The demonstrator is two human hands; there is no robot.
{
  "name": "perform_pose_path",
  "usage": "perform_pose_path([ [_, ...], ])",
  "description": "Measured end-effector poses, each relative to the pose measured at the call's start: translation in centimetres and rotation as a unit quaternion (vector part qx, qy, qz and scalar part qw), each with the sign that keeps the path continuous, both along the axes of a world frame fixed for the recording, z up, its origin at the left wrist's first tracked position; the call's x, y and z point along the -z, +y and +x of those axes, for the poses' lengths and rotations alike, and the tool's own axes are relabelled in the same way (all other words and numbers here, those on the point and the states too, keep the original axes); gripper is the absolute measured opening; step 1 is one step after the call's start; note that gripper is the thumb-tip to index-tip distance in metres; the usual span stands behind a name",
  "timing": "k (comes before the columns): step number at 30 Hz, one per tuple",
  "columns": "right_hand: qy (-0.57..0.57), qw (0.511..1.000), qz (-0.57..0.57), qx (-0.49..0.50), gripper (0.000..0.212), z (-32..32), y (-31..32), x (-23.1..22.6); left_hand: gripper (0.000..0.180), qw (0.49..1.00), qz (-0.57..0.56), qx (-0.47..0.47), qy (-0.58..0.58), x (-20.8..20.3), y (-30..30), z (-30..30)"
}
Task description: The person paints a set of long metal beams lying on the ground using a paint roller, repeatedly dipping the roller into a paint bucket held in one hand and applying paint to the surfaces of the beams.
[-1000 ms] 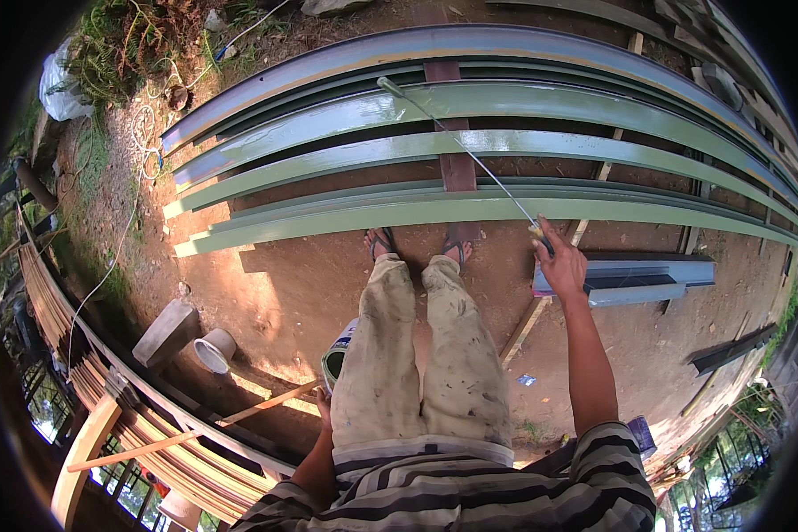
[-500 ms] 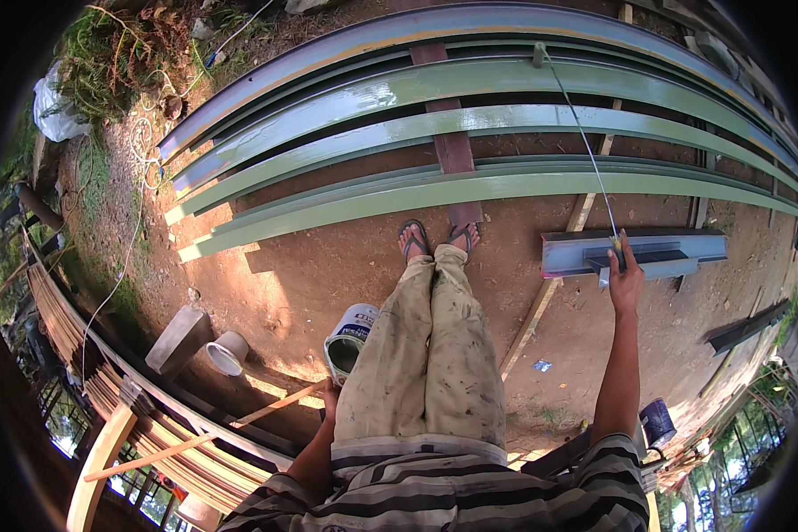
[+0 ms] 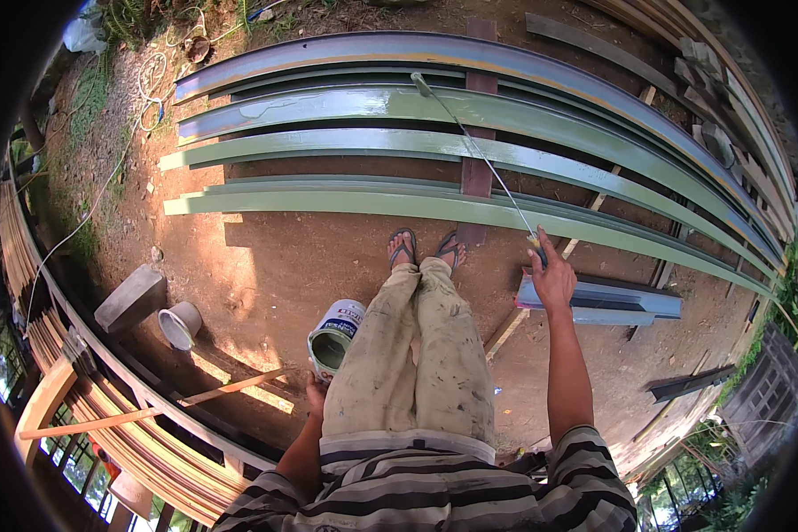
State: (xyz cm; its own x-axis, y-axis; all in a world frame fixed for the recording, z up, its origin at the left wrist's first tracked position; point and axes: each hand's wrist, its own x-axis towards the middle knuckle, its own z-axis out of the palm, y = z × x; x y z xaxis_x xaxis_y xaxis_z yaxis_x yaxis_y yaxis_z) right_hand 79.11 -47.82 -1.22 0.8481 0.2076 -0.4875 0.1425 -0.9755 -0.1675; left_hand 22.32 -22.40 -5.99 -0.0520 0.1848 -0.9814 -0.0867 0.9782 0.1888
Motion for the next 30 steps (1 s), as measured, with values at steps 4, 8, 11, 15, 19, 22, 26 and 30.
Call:
perform_pose_path([
  [4,-0.006,0.996,-0.026,0.09,0.049,-0.3,-5.7,-0.8,0.054,0.996,-0.04,0.029,-0.079,0.4,0.6,-2.9],
  [8,-0.083,0.991,0.036,0.102,0.05,-1.7,-12.4,0.4,0.059,0.995,-0.048,0.036,-0.085,-0.2,0.4,-1.0],
  [11,-0.096,0.986,0.099,0.097,0.054,-4.8,-12.1,1.5,0.066,0.989,-0.076,0.046,-0.12,1.0,1.7,-4.0],
  [15,-0.132,0.971,0.194,0.048,0.066,-12.7,-2.9,4.6,0.068,0.984,-0.067,0.125,-0.11,1.0,2.4,-1.8],
  [19,0.089,0.785,0.415,0.451,0.064,-14.6,9.9,3.3,0.067,0.979,-0.059,0.189,-0.057,1.7,6.0,-1.8],
  [22,-0.097,0.803,0.429,0.401,0.06,-14.8,15.3,5.1,0.062,0.971,-0.07,0.224,-0.044,1.0,8.0,-0.5],
  [26,-0.11,0.786,0.404,0.455,0.058,-14.6,15.4,8.4,0.062,0.956,-0.056,0.286,0.02,-1.1,8.7,2.6],
  [30,-0.114,0.693,0.433,0.564,0.058,-6.3,9.7,10.6,0.066,0.94,-0.039,0.336,0.039,-2.3,7.0,6.4],
])
